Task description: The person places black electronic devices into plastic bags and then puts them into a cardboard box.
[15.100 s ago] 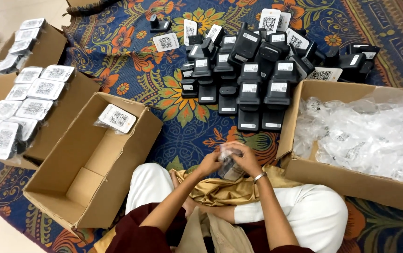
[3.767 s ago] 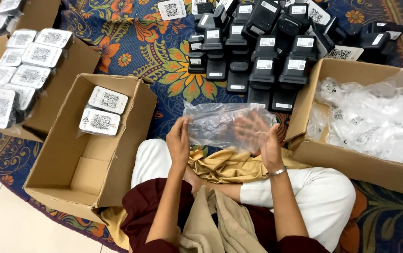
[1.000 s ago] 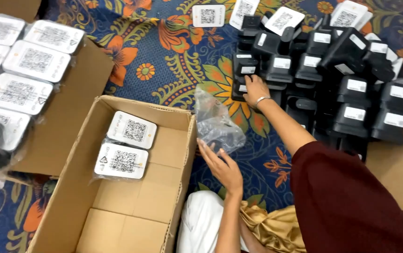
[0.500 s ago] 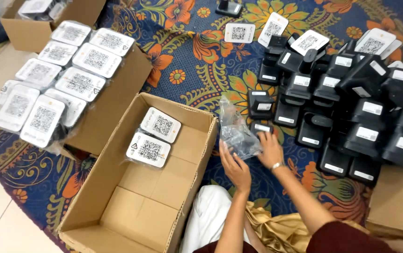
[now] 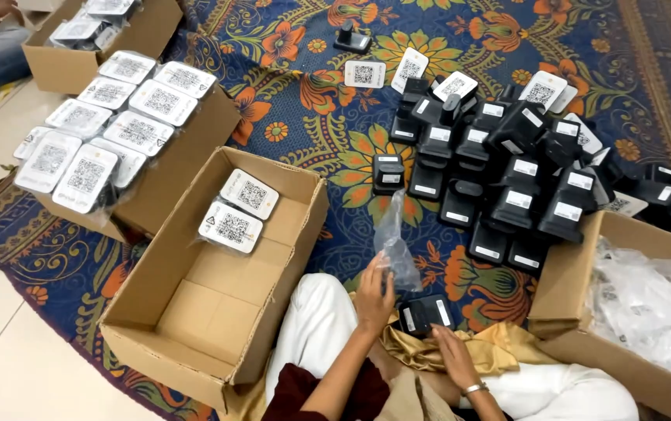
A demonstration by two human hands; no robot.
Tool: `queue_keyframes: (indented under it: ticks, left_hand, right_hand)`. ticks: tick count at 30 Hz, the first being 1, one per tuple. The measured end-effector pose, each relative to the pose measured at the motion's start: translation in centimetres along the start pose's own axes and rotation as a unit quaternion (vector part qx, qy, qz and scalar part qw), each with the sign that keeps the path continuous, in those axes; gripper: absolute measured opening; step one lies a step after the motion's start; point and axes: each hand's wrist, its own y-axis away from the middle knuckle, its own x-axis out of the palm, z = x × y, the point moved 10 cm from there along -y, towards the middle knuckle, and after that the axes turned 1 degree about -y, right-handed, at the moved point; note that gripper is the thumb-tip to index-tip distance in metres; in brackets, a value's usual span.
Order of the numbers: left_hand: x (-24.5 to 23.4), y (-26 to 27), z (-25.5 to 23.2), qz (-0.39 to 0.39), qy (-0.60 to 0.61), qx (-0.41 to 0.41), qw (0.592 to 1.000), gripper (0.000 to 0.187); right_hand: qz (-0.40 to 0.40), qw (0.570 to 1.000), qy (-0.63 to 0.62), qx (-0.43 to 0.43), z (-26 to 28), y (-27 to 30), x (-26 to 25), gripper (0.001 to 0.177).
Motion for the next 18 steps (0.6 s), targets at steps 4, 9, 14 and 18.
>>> queue_keyframes:
  ticks: [4, 9, 14, 18]
  left_hand:
    - [-2.8, 0.8, -2.1, -0.044, -0.005, -0.030, 0.999, 0.025]
    - [-6.0, 0.1, -4.2, -0.086, -0.029, -0.045, 0.995, 0.024]
    - [-7.2, -1.3, -5.6, -0.080, -0.041, -0.043, 0.995, 0.028]
    - [-7.2, -2.9, -6.7, -0.076, -0.058, -0.022, 0.995, 0.031]
  right_hand:
    - [0.009, 0.930, 0.335, -0.151, 9.3, -0.4, -1.9, 0.066]
    - [0.137, 0.842, 0.509, -0.113, 5.1, -5.0, 2.0, 0.077]
    - [0.224, 0.858, 0.461, -0.045, 9.7, -5.9, 1.1, 0.085]
    - [0.255, 0.877, 0.407, -0.020, 8.3, -7.4, 1.5, 0.091]
